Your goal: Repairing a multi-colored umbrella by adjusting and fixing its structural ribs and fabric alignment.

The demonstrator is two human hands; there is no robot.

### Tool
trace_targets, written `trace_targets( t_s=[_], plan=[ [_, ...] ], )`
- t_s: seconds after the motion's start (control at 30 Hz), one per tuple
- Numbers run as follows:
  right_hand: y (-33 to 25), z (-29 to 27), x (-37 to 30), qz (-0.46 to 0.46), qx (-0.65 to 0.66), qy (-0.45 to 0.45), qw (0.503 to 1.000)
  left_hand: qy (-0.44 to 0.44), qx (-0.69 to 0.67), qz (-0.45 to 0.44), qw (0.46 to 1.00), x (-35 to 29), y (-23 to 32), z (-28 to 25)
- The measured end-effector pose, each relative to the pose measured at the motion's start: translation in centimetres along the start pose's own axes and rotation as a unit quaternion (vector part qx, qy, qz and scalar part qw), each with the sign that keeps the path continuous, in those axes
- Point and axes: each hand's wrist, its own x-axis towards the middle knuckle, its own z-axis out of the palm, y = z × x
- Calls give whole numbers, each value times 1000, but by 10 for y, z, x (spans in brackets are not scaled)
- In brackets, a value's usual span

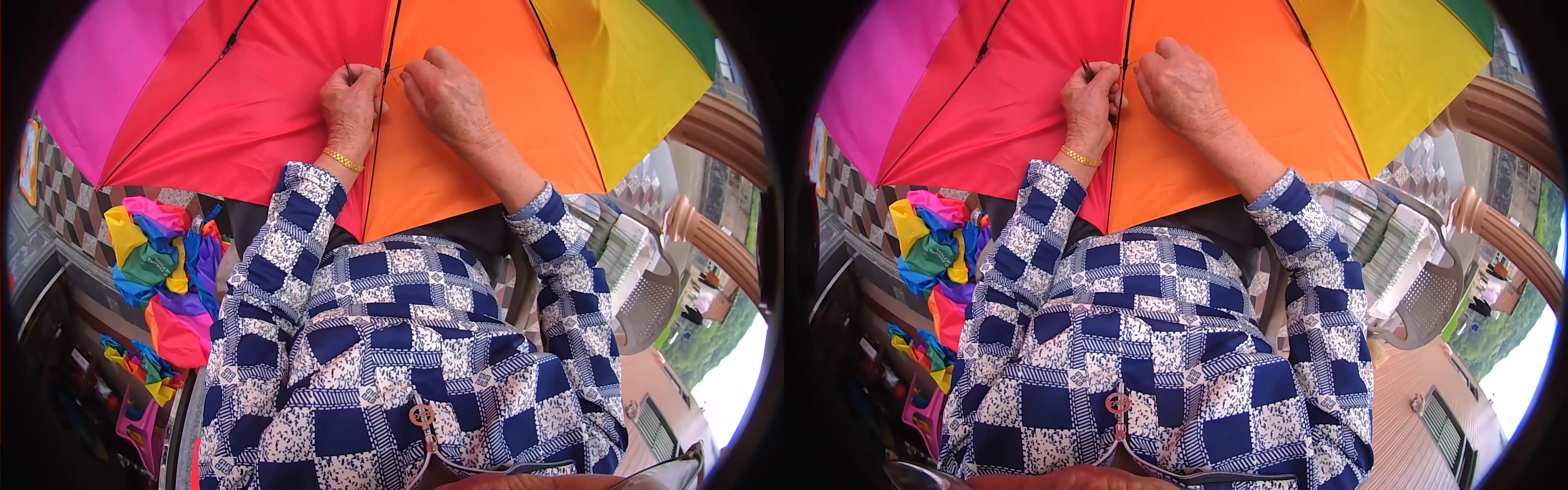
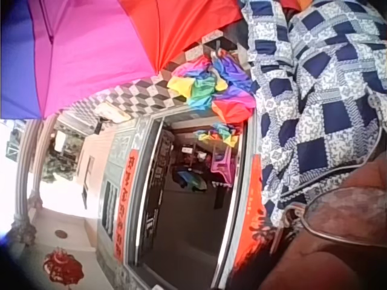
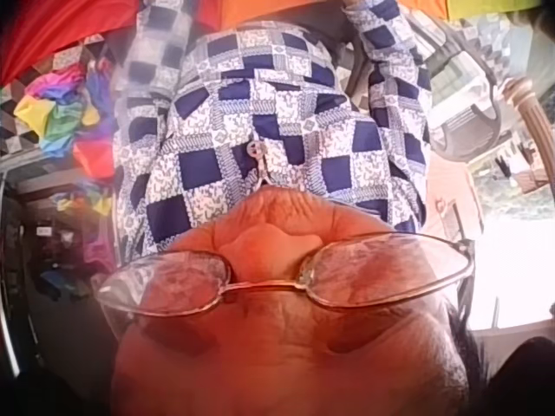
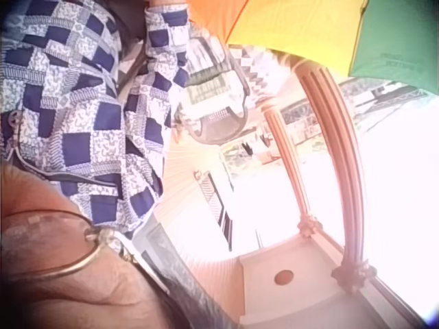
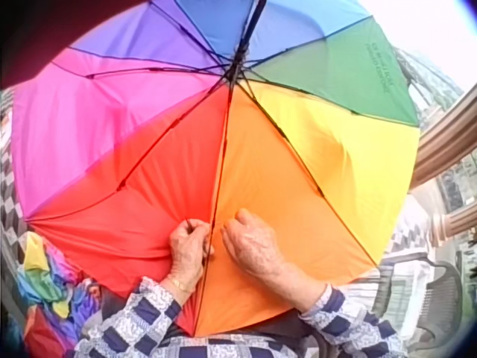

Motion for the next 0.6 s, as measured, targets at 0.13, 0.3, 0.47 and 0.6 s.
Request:
trace_targets(
  t_s=[0.13,0.3,0.47,0.6],
  plan=[
    [6,15,4,-6,1,27,1000,-1,14,2,1000,0,0,-1],
    [11,24,10,72,20,-52,996,-3,6,-5,1000,0,-1,0],
    [1,7,3,210,157,-227,938,-6,-6,-2,1000,3,-2,-3],
    [-10,0,-2,101,-19,-107,989,3,17,-3,1000,0,2,-1]
  ],
)
